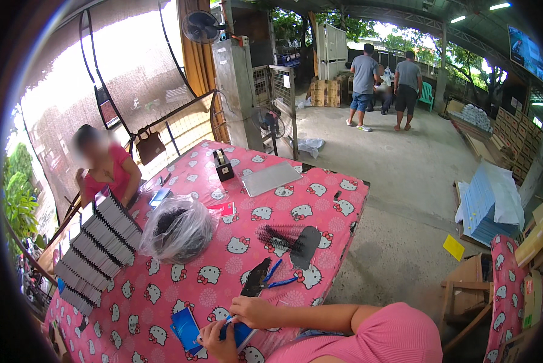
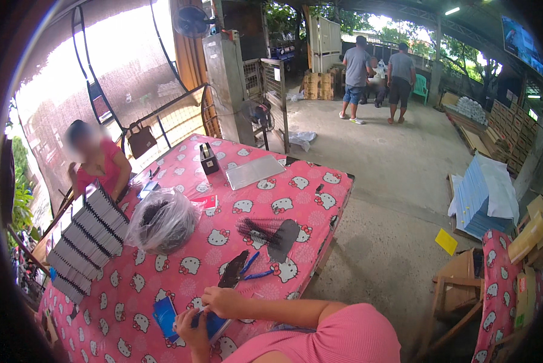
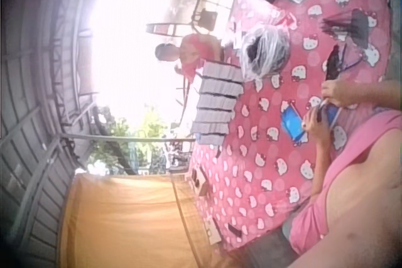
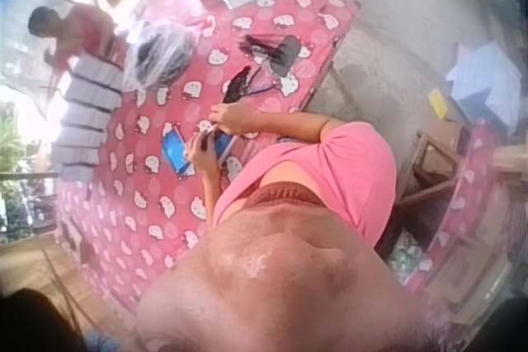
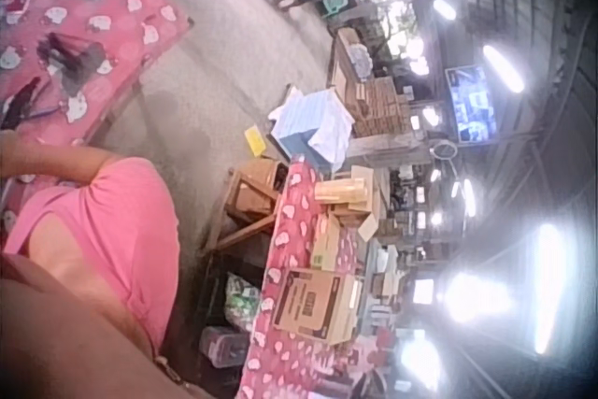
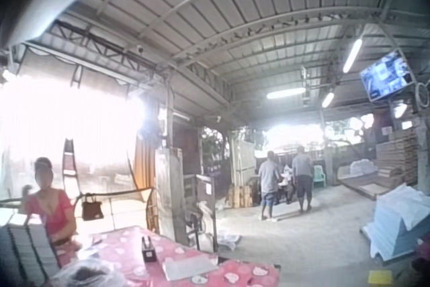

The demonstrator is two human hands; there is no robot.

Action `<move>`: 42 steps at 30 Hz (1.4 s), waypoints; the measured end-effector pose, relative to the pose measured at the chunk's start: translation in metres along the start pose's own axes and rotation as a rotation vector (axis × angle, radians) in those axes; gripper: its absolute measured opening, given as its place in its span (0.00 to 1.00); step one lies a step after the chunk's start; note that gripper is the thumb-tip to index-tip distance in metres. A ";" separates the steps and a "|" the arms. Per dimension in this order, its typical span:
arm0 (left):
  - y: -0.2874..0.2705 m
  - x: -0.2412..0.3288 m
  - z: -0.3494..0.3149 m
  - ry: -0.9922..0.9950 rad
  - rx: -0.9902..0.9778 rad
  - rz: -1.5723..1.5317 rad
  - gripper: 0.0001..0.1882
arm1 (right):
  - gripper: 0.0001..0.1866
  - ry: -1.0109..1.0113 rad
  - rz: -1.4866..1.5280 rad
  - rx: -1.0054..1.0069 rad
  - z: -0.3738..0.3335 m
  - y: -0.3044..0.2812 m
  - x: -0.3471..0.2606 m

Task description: The person uses shears to cut the wire binding of blue booklets, separates the pages, and stacks the processed items on a table.

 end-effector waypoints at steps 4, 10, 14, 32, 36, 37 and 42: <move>-0.006 0.009 0.003 0.102 0.049 0.066 0.12 | 0.16 0.010 -0.042 0.026 0.003 -0.008 -0.007; -0.004 0.003 0.005 0.023 0.002 0.066 0.13 | 0.15 -0.031 -0.141 0.019 0.002 -0.005 -0.003; -0.002 0.008 0.006 -0.058 0.007 -0.013 0.14 | 0.15 -0.103 -0.181 -0.087 0.002 -0.006 0.002; 0.006 -0.006 0.017 -0.076 -0.180 0.020 0.20 | 0.14 0.241 -0.097 -0.851 0.048 -0.026 -0.001; 0.000 -0.006 0.018 -0.010 -0.213 0.049 0.22 | 0.12 0.125 -0.140 -0.597 0.043 -0.032 -0.018; 0.003 -0.001 0.022 -0.025 -0.217 0.029 0.23 | 0.12 0.062 -0.122 -0.574 0.039 -0.032 -0.021; -0.003 0.003 0.028 -0.014 -0.235 -0.076 0.24 | 0.12 0.234 -0.174 -0.629 0.048 -0.031 -0.017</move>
Point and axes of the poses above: each hand's wrist, its own z-axis towards the middle knuckle, its own y-axis out of the palm, x = y × z, the point moved 1 cm from there along z, towards the middle knuckle, and after that the axes turned 13 degrees about -y, right-handed, at the moved point
